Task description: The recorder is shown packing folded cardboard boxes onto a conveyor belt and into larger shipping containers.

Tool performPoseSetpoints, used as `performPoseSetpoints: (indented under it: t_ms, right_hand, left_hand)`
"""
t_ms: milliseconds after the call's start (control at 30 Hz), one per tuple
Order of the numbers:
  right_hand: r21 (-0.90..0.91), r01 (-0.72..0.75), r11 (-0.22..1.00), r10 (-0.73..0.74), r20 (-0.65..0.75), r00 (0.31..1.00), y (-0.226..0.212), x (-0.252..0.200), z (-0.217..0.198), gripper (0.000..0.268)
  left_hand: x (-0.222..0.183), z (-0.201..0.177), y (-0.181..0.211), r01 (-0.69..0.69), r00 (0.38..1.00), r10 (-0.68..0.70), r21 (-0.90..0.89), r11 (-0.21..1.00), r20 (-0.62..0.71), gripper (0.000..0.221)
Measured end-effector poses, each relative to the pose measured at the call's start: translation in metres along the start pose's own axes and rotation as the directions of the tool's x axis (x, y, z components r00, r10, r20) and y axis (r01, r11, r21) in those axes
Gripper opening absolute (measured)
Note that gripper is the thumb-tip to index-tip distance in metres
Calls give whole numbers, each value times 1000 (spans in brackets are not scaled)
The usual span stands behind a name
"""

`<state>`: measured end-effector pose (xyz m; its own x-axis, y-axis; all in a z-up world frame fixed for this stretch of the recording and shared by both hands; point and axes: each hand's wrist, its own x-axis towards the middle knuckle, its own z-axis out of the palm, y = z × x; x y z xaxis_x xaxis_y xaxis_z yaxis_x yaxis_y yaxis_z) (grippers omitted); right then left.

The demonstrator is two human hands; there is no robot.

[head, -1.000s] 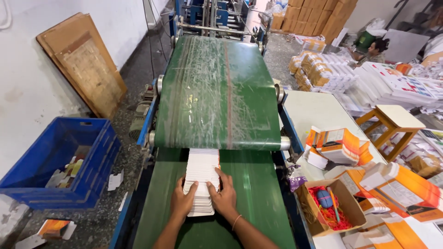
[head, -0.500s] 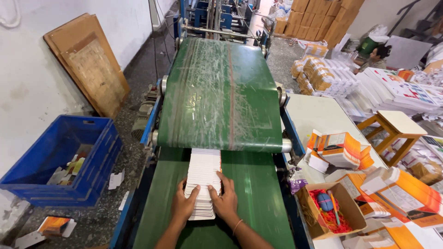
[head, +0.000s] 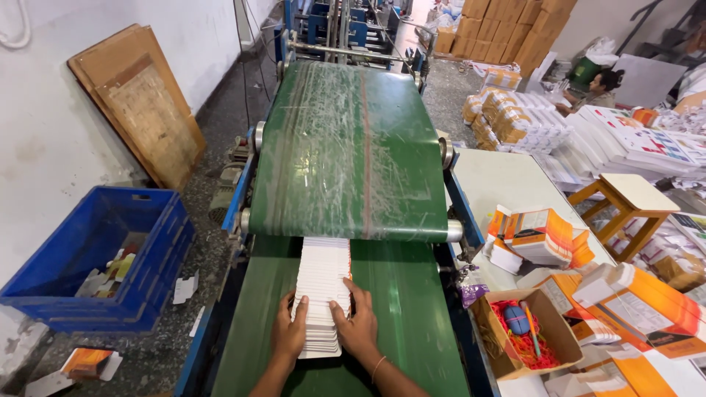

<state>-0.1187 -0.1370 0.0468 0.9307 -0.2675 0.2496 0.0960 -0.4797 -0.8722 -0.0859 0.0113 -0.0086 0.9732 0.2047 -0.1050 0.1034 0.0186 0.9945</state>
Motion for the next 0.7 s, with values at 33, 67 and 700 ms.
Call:
performPoseSetpoints:
  t_ms: [33,67,700]
  right_hand:
    - [-1,-1,1000,1,0,1000,-1,0,0,57]
    - [-10,-22,1000,22,3,1000,-2,-1,0,57]
    - [-3,-3,1000,3,18,1000,0,-16,-4,58]
  left_hand:
    - [-3,0,4,1,1000,-1,-1,1000,1,60]
    - [-6,0,8,35,999,-35,21,999,-9,60]
    - [-29,-8,13,0,999,5,103,995,-45,58]
